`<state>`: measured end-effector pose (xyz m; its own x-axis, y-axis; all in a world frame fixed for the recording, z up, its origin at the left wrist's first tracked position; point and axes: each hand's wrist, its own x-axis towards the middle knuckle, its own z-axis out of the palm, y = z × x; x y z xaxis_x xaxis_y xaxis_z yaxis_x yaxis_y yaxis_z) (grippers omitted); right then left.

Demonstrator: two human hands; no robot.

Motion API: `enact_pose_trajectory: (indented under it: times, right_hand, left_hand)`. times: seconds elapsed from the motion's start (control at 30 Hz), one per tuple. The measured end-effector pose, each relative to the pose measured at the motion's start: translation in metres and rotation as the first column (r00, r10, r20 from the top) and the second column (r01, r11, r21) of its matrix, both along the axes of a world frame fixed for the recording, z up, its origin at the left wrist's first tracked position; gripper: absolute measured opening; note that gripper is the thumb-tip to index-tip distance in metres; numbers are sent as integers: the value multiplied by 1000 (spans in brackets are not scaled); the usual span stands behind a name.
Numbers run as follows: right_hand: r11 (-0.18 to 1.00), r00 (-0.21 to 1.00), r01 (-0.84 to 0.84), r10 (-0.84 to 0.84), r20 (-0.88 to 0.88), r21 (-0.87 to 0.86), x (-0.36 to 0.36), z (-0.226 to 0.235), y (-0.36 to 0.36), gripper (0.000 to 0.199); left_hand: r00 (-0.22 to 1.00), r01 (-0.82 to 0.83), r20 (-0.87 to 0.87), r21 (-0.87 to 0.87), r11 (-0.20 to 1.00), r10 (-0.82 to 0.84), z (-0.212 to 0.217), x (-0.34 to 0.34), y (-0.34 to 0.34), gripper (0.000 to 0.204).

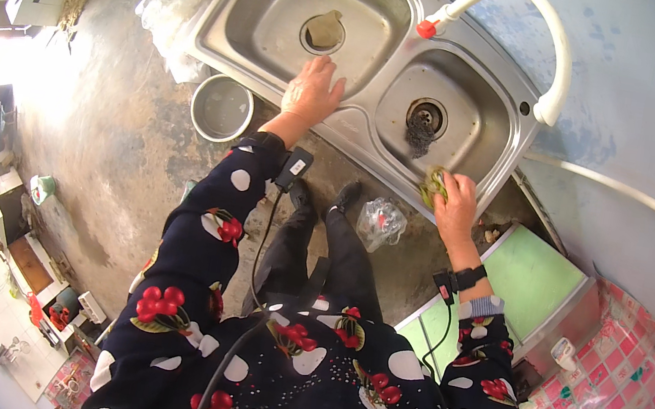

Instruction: The person scrubs a stainless steel double sink with a green scouring pad, rinses it, and then walks outside to retrieve a green plastic strip from a bucket. The person stretches the strip while walking back toward the house.

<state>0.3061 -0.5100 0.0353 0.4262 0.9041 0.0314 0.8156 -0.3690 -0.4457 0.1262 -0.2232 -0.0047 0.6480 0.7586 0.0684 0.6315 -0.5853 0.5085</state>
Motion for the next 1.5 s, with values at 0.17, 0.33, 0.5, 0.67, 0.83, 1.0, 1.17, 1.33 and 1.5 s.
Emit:
enact_pose_trajectory:
  times: [0.17, 0.33, 0.5, 0.67, 0.83, 1.0, 1.17, 1.33, 1.5]
  right_hand:
    - [975, 989, -87, 109, -100, 205, -30, -16, 80, 36]
    - [957, 989, -144, 150, -2, 250, -57, -18, 174, 26]
    - [978, 961, -196, 207, 181, -77, -63, -4, 172, 23]
    - [979, 968, -205, 202, 147, 2, -64, -1, 190, 20]
    - [922, 916, -382, 386, 107, -62, -87, -3, 207, 21]
    - [949, 945, -315, 315, 86, -14, -98, 2, 206, 16]
    - [962, 948, -271, 270, 167, -17, -107, -9, 216, 17]
    - [928, 926, -364, 370, 73, -78, -96, -2, 206, 19]
    - [956, 958, -230, 256, 133, -184, -88, 5, 219, 19]
  left_hand:
    - [952, 52, 300, 34, 998, -60, 9, -23, 0, 38]
    - [951, -81, 303, 31, 996, 68, 40, -130, -15, 38]
    - [859, -488, 79, -168, 856, 505, 30, -277, -49, 30]
    - [523, -852, -281, -186, 489, 805, -10, -416, -119, 26]
    - [381, -923, -546, -267, 276, 746, -31, -493, -177, 36]
    - [267, -954, -624, -276, 113, 734, -52, -509, -221, 33]
    - [327, -933, -600, -327, 150, 730, -70, -514, -235, 31]
    - [282, -934, -538, -344, 98, 794, -66, -514, -225, 32]
    - [388, -884, -565, -452, 120, 728, -41, -514, -214, 40]
